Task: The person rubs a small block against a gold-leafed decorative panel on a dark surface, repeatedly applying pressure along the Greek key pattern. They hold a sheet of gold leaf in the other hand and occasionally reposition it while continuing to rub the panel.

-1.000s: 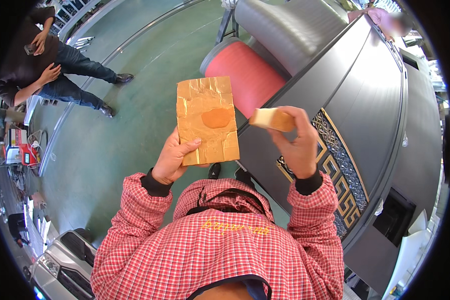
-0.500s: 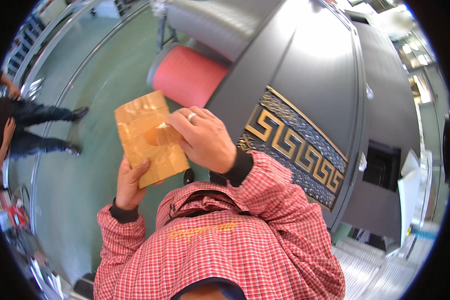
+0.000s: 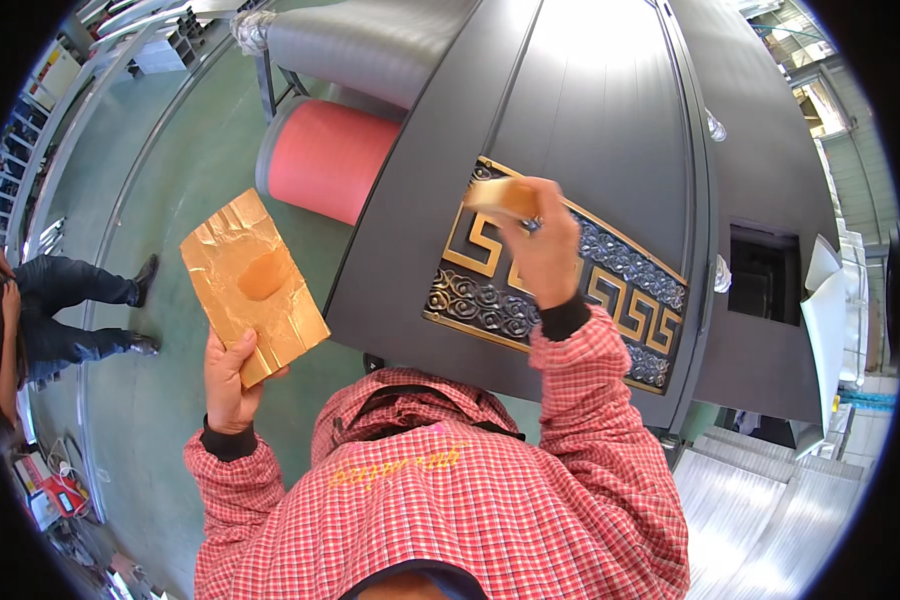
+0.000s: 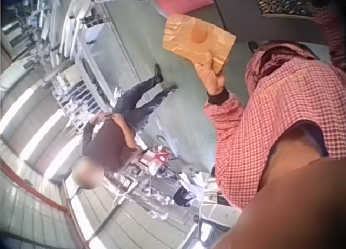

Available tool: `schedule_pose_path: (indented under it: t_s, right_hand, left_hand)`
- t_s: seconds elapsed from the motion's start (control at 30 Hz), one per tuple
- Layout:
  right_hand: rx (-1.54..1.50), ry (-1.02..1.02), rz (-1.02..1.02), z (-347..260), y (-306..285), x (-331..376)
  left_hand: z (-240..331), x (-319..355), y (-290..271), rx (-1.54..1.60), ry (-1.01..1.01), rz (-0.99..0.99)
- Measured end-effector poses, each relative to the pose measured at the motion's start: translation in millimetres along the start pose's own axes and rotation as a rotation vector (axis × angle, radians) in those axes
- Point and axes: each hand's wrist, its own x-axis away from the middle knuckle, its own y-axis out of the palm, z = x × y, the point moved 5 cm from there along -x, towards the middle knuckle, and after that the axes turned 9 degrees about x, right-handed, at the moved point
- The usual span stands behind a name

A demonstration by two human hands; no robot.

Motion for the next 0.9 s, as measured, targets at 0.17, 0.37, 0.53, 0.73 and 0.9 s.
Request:
schedule_pose_path:
  t_s: [0.17,0.37,0.53,0.73,0.9]
  right_hand:
    - [0.111,0.145,-0.129,77,1,30]
    - [0.031,0.120,-0.244,80,32,46]
    - [0.111,0.032,-0.209,87,39,41]
    - [0.107,-0.031,-0.256,74,45,36]
    - [0.112,-0.056,-0.256,72,45,33]
  left_hand:
    - [0,-8,13,-0.042,-0.002,0.024]
    - [-4,-19,23,-0.051,-0.026,0.016]
    - [-4,-23,28,-0.058,-0.036,0.025]
    - [-4,-26,27,-0.051,-0.056,0.024]
    - [-4,-28,24,-0.043,-0.052,0.015]
